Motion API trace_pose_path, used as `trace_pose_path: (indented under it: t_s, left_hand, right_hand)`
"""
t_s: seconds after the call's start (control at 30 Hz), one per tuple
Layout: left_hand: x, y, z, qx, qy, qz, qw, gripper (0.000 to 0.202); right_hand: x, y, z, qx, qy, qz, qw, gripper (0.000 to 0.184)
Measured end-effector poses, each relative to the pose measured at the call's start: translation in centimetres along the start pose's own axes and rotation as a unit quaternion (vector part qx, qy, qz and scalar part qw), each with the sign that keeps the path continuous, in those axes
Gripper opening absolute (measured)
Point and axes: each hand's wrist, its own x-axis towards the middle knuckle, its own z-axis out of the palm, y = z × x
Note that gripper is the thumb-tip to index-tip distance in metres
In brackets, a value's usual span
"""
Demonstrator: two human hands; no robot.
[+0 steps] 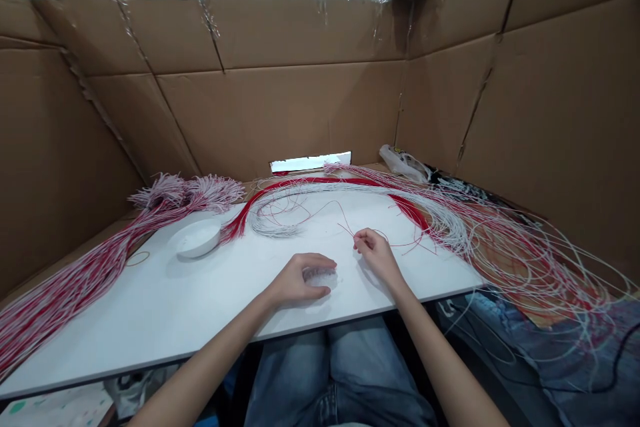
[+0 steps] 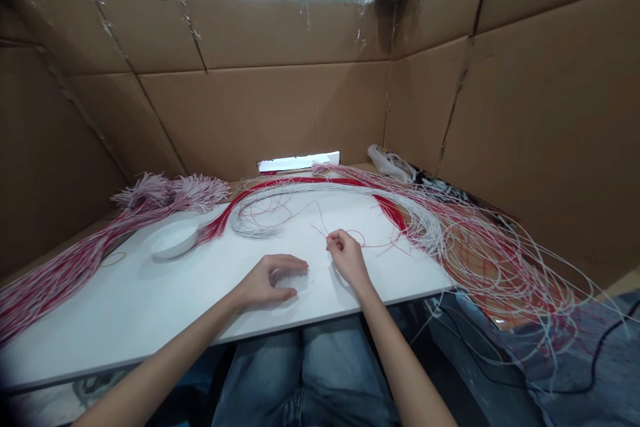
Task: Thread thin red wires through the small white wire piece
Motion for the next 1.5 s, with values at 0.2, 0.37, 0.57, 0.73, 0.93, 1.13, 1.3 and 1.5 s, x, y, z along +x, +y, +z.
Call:
trace_pose_path:
  t_s: [0.2, 0.37, 0.57, 0.73, 0.93, 1.13, 1.3, 1.5]
  left_hand:
    - [-0.3, 1.6, 0.6, 0.077, 0.019, 0.047, 0.996, 0.038]
    - [0.2, 1.6, 2.0, 0.198, 0.013, 0.061, 0.978, 0.023]
    - [1.1, 1.0, 2.9, 0.251, 0.009, 0.069, 0.965, 0.018]
    - [1.1, 1.2, 3.0, 0.226, 0.020, 0.050, 0.973, 0.016]
    - [1.2, 1.1, 3.2, 0.168, 0.043, 0.021, 0.985, 0.017]
    - [1.1, 1.5, 2.6, 0.059, 0.075, -0.004, 0.995, 0.012]
    - [-0.2, 1.7, 1.6, -0.102, 0.212, -0.120, 0.965, 0.009]
    - [-3.0, 1.0, 1.6, -0.329, 0.332, -0.209, 0.859, 0.024]
  right_hand:
    - [-0.1, 0.0, 0.0, 0.000, 0.000, -0.003, 1.000, 0.014]
    - [-0.1, 0.0, 0.0, 0.001, -0.006, -0.003, 1.000, 0.015]
    - [-0.1, -0.1, 0.0, -0.003, -0.007, -0.004, 1.000, 0.014]
    - [-0.2, -0.2, 0.1, -0.006, -0.006, -0.004, 1.000, 0.013]
    - [-0.2, -0.1, 0.2, -0.013, -0.008, -0.004, 1.000, 0.013]
    - [-0.3, -0.3, 0.2, -0.026, -0.006, -0.011, 1.000, 0.015]
    - [-0.6, -1.0, 0.4, -0.038, -0.014, -0.024, 0.999, 0.016]
    - [-1.9, -2.4, 2.0, -0.028, -0.051, -0.081, 0.995, 0.020]
